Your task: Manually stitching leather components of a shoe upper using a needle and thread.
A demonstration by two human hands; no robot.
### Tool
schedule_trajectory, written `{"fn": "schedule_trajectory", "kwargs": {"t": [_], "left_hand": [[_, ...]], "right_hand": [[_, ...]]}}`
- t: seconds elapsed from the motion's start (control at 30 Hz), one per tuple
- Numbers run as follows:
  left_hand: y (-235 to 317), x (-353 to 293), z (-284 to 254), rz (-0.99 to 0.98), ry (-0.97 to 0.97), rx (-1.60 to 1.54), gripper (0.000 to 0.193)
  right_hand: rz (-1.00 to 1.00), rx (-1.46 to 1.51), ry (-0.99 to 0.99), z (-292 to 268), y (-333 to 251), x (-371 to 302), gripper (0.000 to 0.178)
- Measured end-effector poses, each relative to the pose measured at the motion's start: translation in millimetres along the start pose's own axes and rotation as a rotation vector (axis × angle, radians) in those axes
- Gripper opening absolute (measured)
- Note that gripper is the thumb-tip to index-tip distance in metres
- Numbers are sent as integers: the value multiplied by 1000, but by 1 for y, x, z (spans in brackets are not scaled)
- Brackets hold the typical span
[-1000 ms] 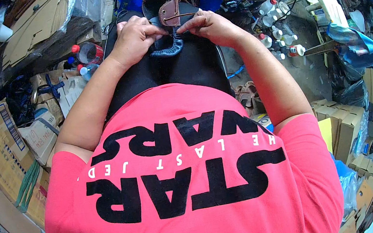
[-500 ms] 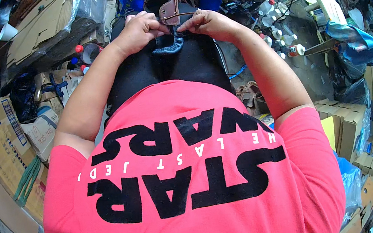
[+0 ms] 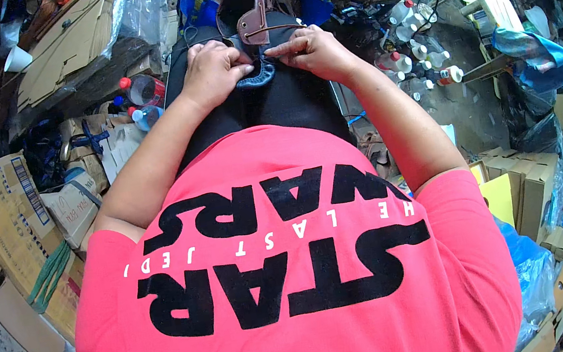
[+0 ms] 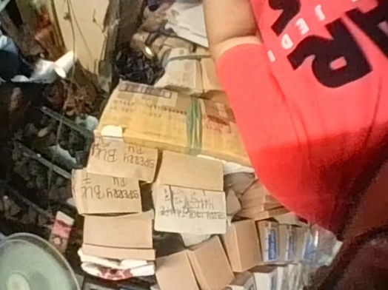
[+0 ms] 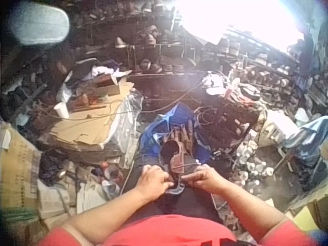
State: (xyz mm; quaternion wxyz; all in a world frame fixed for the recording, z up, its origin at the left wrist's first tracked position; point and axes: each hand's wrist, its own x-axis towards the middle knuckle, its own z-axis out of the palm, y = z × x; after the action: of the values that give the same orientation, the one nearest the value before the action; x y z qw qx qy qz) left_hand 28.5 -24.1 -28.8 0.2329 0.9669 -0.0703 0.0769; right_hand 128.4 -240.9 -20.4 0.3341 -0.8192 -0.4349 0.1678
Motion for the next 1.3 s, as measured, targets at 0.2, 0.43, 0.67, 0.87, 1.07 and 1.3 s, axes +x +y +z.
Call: {"fn": "schedule_trajectory", "kwargs": {"t": [0.2,0.43,0.67,0.87,1.07,1.3], "left_hand": [[-13,-3,0,51,82,-9,14],[-4,8,-8,-107,-44,-134,16],[-12,18,-9,-132,-23,-202,19],[-14,25,-7,-23,12,-83,15],[-18,29,-7,-11,-37,-177,13],[0,3,-17,-11,43,-143,12]], "right_hand": [[-7,11,96,1,-6,0,27],[267,568,-79,2,8,8,30],[328,603,-152,-10,11,18,28],[302,527,-171,-12,12,25,24],[221,445,-179,-14,6,25,24],[-22,-61,83,-3,-9,2,30]]}}
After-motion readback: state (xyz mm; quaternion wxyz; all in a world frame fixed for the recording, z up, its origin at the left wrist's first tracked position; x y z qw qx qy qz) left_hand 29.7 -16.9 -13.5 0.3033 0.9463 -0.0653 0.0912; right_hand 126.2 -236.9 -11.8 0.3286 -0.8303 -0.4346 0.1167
